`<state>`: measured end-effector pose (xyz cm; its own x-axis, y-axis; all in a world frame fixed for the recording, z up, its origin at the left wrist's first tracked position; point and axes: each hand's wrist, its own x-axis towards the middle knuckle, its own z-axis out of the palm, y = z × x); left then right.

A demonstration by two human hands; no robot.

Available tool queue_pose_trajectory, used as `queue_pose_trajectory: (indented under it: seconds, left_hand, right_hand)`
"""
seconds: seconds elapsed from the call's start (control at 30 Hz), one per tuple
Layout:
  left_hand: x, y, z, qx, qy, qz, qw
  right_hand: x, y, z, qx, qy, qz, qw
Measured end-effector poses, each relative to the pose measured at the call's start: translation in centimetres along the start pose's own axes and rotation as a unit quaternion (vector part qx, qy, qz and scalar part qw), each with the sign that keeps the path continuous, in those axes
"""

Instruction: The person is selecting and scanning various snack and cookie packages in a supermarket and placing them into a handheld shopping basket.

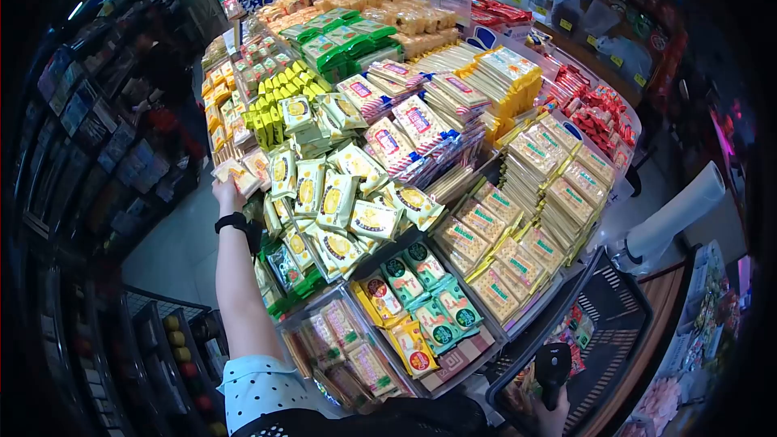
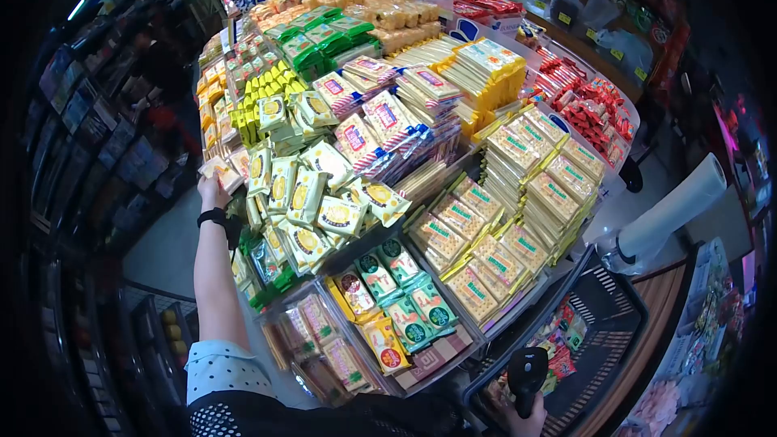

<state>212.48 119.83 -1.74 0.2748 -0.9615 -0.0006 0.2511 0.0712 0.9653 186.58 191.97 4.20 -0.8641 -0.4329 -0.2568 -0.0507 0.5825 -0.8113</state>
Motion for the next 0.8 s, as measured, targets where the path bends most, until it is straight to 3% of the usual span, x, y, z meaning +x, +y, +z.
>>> queue_pose_trajectory:
  seconds: [0.07, 0.2, 0.23, 0.3, 0.33, 0.37, 0.43, 0.47, 0.5, 0.53, 0.57, 0.6, 0.63, 0.7, 0.73, 0.77, 0.8]
  left_hand:
    - [1.1, -0.5, 0.8, 0.134, -0.029, 0.025, 0.990]
    - [2.2, -2.8, 3.1, 0.229, -0.044, 0.055, 0.971]
    - [3.5, -4.4, 3.6, 0.154, -0.072, 0.053, 0.984]
    - [8.2, -7.5, 2.7, 0.416, -0.092, 0.213, 0.879]
    - [10.6, -9.1, 2.1, 0.403, -0.114, 0.227, 0.879]
    - [0.7, -1.1, 5.5, 0.455, -0.109, 0.131, 0.874]
    - [5.1, -4.6, 3.9, 0.416, -0.102, 0.151, 0.891]
    - [1.3, -1.5, 4.8, 0.385, -0.111, 0.077, 0.913]
    - [2.3, -2.7, 3.9, 0.293, -0.087, 0.086, 0.948]
    - [2.6, -3.1, 3.5, 0.233, -0.072, 0.257, 0.935]
    - [1.8, -2.0, 2.6, 0.217, -0.087, 0.272, 0.933]
    - [1.3, -1.5, 2.7, 0.189, -0.052, 0.264, 0.944]
    - [-6.2, 2.8, 5.0, 0.133, -0.020, 0.137, 0.981]
    - [-5.5, 2.8, 2.9, 0.088, -0.060, 0.182, 0.977]
    - [-7.7, 3.6, 3.1, 0.111, -0.062, 0.217, 0.968]
    - [-13.2, 6.3, 4.8, 0.106, -0.057, 0.202, 0.972]
    - [-17.1, 7.9, 5.6, 0.069, -0.067, 0.167, 0.981]
  right_hand:
    - [0.2, -2.1, 0.3, -0.006, 0.013, 0.021, 1.000]
    - [0.5, -2.8, 1.0, -0.008, 0.026, 0.065, 0.998]
    - [0.6, -3.5, 1.3, -0.014, 0.029, 0.086, 0.996]
    - [0.7, -4.5, 1.7, 0.014, 0.018, 0.102, 0.995]
    - [0.6, -4.4, 1.7, 0.041, 0.003, 0.112, 0.993]
    - [1.2, 1.4, 2.3, 0.023, 0.056, -0.046, 0.997]
    - [1.4, -1.5, 2.2, 0.077, 0.028, 0.033, 0.996]
    - [1.5, -1.9, 2.0, 0.079, 0.052, 0.034, 0.995]
    - [1.8, -1.7, 1.7, 0.080, 0.076, 0.036, 0.993]
    - [1.8, -1.2, 0.6, 0.055, 0.069, 0.077, 0.993]
    - [2.1, -1.0, -0.2, 0.060, 0.072, 0.091, 0.991]
    - [2.2, -1.1, -1.0, 0.079, 0.092, 0.090, 0.989]
    - [2.1, -1.1, -2.0, 0.098, 0.112, 0.088, 0.985]
    - [2.6, 0.4, -4.3, 0.115, 0.112, 0.098, 0.982]
    - [2.8, 2.2, -5.0, 0.027, 0.161, 0.009, 0.987]
    - [2.7, 2.2, -6.5, 0.025, 0.141, 0.107, 0.984]
    - [2.5, 3.6, -7.5, 0.006, 0.154, 0.092, 0.984]
